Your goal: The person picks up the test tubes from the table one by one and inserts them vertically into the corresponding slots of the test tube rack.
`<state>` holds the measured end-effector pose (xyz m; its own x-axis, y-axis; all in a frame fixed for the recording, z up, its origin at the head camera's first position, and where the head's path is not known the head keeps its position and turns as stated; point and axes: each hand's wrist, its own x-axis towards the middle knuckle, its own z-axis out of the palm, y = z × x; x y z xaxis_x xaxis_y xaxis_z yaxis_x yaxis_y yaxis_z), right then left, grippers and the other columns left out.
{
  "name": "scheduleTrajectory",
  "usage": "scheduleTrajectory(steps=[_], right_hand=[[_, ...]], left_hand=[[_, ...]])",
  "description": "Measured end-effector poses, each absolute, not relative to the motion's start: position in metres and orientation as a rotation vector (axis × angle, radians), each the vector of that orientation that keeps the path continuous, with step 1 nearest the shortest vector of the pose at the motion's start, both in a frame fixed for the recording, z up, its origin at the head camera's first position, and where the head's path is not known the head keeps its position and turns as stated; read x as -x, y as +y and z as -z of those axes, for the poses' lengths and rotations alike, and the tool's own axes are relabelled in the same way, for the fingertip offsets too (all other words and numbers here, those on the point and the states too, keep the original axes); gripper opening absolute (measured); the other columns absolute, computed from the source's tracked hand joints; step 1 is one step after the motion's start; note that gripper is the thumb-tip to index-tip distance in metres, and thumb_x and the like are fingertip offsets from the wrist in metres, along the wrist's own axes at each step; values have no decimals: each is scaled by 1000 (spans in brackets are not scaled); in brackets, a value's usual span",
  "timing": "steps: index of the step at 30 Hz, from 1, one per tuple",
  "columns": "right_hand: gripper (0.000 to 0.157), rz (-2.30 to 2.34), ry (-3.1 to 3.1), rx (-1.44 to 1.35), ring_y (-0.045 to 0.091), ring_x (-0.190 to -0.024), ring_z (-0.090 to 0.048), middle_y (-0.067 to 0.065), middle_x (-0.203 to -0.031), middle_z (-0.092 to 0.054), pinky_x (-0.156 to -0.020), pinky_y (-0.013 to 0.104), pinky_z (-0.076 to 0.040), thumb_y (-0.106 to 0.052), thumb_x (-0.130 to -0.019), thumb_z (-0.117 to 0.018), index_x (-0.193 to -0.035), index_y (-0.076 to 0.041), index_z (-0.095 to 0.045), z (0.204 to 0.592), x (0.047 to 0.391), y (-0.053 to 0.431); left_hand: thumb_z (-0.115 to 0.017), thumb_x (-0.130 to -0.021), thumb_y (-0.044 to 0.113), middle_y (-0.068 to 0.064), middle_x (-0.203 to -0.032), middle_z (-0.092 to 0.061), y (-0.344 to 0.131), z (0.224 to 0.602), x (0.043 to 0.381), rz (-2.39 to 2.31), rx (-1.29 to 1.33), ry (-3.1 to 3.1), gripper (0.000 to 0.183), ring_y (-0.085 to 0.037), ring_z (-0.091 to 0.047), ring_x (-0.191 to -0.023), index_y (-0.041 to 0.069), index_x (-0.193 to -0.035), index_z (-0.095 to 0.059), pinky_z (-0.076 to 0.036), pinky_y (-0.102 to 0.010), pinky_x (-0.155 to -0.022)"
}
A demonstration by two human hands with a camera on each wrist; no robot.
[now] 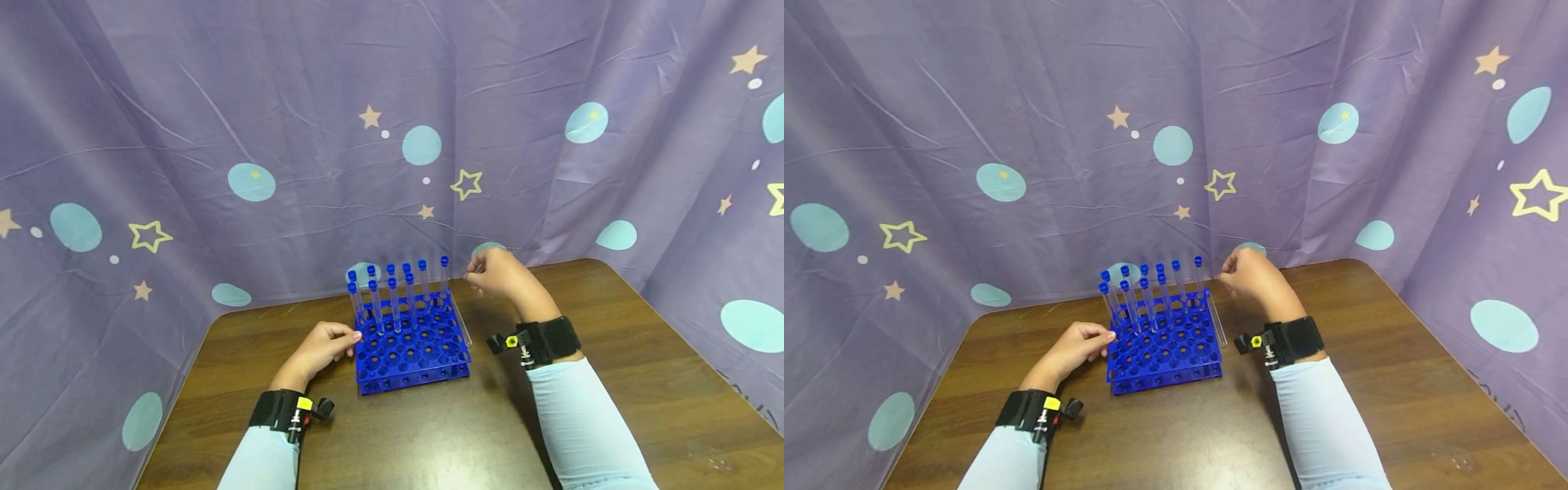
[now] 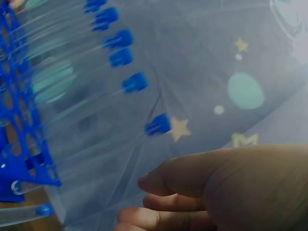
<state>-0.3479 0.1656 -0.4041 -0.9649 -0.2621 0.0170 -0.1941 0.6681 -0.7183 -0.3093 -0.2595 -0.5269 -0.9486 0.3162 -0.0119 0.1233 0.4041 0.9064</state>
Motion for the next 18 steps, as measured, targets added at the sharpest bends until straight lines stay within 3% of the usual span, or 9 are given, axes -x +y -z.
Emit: scheduleTrajectory(steps=[6,18], right_hand=[[18,1188,2682,324,18,-69,-74,18,-92,-81,-62,30,-60,-13,-107,-72,-115,3,-72,427,359,165],[22,1064,2664,259,24,-74,-82,15,-88,-82,-62,37,-66,-14,-100,-75,-115,1,-72,470,374,154]], left_hand=[[-74,-111,22,1,-73,-67,-259,527,309,-1575,-391,2470,29,-10,-51,-60,-5,-102,-82,-45,-26,-63],[-75,-111,21,1,-73,-67,-259,525,308,-1588,-372,2459,28,-9,-50,-60,-5,-104,-82,-45,-25,-62]])
